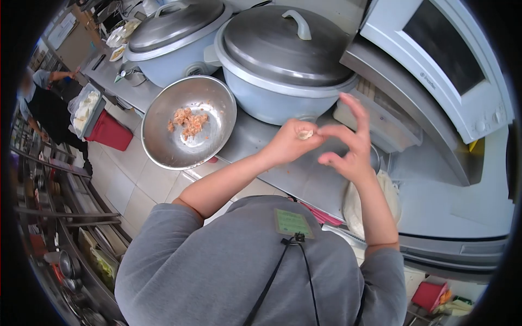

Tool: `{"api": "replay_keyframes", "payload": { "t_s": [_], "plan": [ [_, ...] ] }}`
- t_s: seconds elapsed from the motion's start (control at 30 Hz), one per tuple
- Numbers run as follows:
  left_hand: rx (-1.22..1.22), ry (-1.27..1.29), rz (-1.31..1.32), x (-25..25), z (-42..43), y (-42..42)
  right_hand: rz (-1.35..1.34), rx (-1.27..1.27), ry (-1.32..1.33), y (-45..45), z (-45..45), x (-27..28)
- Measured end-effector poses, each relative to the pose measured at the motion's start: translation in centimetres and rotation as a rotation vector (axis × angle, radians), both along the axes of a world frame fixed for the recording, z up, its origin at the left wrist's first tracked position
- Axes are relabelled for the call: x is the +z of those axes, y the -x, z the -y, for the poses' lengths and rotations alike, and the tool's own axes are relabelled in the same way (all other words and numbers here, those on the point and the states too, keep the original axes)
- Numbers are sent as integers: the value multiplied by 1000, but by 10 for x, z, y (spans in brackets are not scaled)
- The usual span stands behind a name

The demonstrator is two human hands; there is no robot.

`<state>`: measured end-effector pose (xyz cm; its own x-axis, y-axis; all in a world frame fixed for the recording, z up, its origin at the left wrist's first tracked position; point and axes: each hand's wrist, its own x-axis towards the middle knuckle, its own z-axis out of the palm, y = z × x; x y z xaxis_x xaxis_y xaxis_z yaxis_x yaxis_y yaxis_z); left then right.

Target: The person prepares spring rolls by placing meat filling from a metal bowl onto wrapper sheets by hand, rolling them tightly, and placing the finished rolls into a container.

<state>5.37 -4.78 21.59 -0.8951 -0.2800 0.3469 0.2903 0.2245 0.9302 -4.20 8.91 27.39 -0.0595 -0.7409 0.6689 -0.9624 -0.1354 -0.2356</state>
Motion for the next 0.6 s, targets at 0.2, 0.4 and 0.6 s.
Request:
{"api": "replay_keyframes", "payload": {
  "t_s": [0.2, 0.4, 0.6],
  "plan": [
    [-5, 29, 9, 2, -4, 0, -43, -9, 99, -12, 8, -6],
    [41, 30, 17, 11, -5, -2, -70, -45, 50, -14, 5, 5],
    [69, 103, 1, 10, -6, 0, -185, -47, 21, -15, 3, 1]
  ]
}}
